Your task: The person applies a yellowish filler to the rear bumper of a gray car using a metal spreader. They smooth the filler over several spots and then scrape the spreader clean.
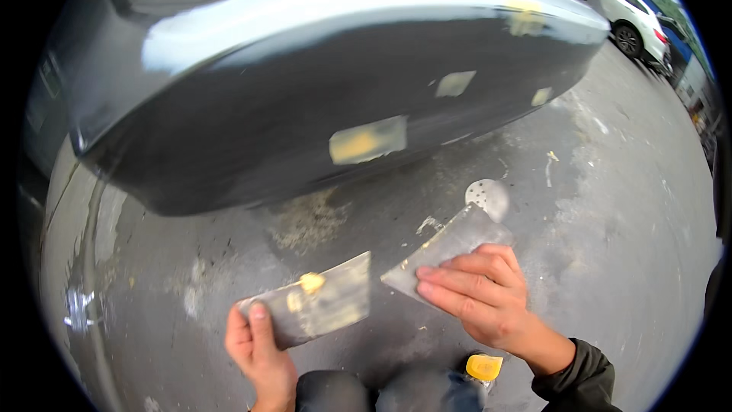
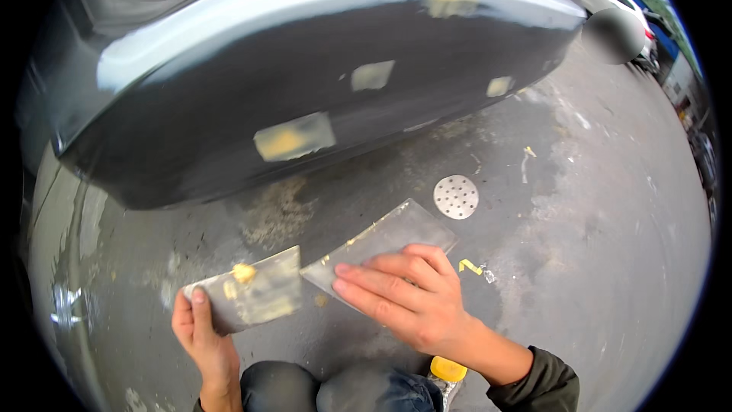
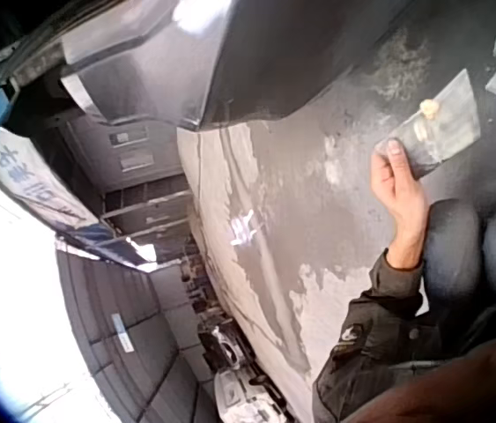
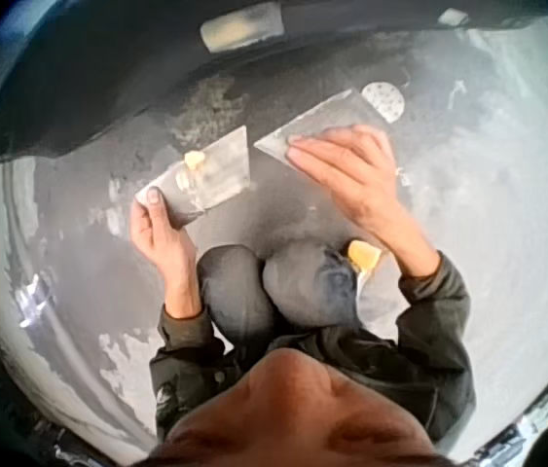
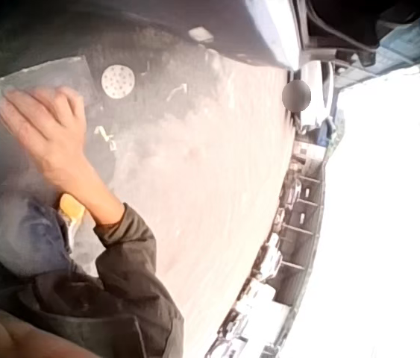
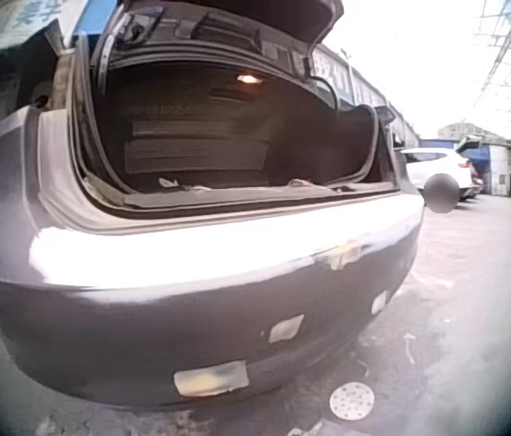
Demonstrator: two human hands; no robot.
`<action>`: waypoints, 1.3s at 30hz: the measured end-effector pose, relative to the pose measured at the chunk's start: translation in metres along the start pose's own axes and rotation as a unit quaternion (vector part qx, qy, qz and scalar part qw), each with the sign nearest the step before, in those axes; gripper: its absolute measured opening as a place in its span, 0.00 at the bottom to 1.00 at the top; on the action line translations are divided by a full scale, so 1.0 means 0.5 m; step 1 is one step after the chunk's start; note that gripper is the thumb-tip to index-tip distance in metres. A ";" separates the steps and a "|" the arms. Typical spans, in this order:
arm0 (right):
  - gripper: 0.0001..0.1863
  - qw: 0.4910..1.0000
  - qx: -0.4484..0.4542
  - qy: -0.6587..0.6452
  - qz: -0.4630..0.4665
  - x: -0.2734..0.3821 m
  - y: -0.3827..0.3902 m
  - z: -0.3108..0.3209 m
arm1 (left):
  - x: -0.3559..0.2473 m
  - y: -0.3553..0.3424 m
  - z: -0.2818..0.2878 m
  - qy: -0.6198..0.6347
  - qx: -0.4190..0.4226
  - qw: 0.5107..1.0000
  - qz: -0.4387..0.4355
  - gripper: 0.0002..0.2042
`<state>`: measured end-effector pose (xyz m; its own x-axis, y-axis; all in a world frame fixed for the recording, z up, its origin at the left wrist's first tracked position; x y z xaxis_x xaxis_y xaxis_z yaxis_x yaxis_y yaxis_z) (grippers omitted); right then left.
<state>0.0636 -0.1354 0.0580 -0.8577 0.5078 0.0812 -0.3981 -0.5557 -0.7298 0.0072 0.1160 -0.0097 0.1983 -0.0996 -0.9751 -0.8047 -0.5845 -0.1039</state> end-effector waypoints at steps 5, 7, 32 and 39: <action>0.13 0.981 -0.169 0.098 -0.020 -0.041 -0.048 -0.021 | -0.001 0.009 0.056 0.013 -0.015 1.000 0.007 0.09; 0.14 0.964 -0.227 0.137 -0.022 -0.051 -0.065 -0.038 | 0.000 0.011 0.061 0.015 -0.046 0.999 0.012 0.08; 0.12 0.925 -0.340 0.162 -0.059 -0.076 -0.152 -0.141 | 0.011 0.005 0.235 -0.050 -0.069 0.994 0.074 0.10; 0.10 0.943 -0.293 0.153 -0.032 -0.076 -0.145 -0.157 | 0.009 0.000 0.227 -0.043 -0.051 0.995 0.075 0.11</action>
<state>0.1505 -0.0629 0.0544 -0.6691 0.7432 0.0032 -0.1200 -0.1038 -0.9873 -0.0557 0.2070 -0.0367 0.0285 -0.1243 -0.9918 -0.7598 -0.6474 0.0593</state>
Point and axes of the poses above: each hand's wrist, its own y-axis away from the middle knuckle, its own z-axis out of the back of the hand, x = y × z, the point moved 6 cm from there along -y, towards the middle knuckle
